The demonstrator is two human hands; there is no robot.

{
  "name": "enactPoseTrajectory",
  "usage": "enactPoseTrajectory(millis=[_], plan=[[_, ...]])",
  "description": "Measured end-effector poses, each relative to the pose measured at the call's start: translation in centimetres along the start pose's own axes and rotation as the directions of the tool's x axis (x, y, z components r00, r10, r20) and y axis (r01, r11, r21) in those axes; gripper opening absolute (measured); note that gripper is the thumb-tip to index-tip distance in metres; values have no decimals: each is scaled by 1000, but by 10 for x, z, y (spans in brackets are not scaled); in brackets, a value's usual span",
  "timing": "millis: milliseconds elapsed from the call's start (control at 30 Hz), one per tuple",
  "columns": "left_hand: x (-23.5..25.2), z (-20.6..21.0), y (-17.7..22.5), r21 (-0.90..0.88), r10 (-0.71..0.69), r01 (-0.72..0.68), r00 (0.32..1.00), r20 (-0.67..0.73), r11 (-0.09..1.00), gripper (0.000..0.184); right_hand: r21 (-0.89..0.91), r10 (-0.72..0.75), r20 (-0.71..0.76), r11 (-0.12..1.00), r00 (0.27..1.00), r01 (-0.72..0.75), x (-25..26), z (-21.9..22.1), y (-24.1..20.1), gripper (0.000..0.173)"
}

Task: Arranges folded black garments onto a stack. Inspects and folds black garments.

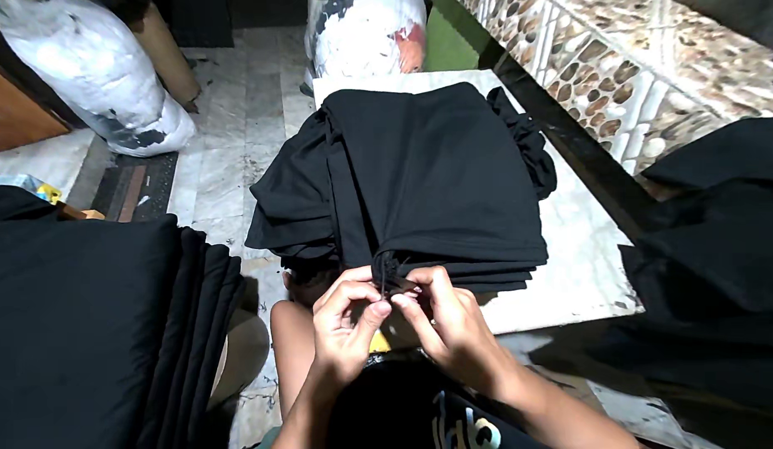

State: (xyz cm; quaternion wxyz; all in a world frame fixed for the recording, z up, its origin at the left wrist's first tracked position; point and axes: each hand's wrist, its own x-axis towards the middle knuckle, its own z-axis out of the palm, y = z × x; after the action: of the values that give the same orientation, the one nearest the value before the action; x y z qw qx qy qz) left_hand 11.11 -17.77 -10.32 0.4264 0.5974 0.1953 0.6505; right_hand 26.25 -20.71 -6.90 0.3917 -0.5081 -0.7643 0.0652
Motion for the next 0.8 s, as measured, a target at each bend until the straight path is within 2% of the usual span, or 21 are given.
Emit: enactPoseTrajectory(millis=[100, 167, 233, 300, 333, 367, 433, 567, 800], plan=[[-2, 0, -4, 31, 26, -26, 1000, 10, 999, 27, -81, 12, -65, 997, 998, -17, 11, -3, -1, 28], [-2, -4, -5, 25, -23, 23, 1000, -5, 999, 42, -111, -8, -123, 994, 992, -6, 20, -6, 0, 28], [-1, 0, -5, 73, -132, 139, 987, -87, 988, 38, -96, -40, -131, 995, 991, 27, 31, -6, 1, 27], [2, 6, -8, 260, -202, 231, 970, -136, 938, 35, -105, -63, -43, 993, 997, 58, 40, -8, 5, 27], [1, 6, -9, 399, -193, 227, 973, -123, 889, 30, -134, -67, 11, 989, 998, 68, 42, -11, 8, 26], [-2, 5, -6, 518, -137, 166, 986, -95, 839, 24, -161, -78, 60, 983, 995, 86, 40, -18, 10, 27], [-9, -2, 6, 633, -4, 22, 1000, -31, 774, 21, -200, -121, 150, 968, 981, 150, 29, -38, 15, 29], [-15, -11, 10, 535, 76, -98, 995, 63, 839, 21, -209, -196, 328, 939, 924, 274, 10, -51, 25, 27], [-10, -4, 6, 469, 119, -155, 987, 105, 870, 22, -260, -222, 256, 922, 941, 288, 26, -33, 30, 18]])
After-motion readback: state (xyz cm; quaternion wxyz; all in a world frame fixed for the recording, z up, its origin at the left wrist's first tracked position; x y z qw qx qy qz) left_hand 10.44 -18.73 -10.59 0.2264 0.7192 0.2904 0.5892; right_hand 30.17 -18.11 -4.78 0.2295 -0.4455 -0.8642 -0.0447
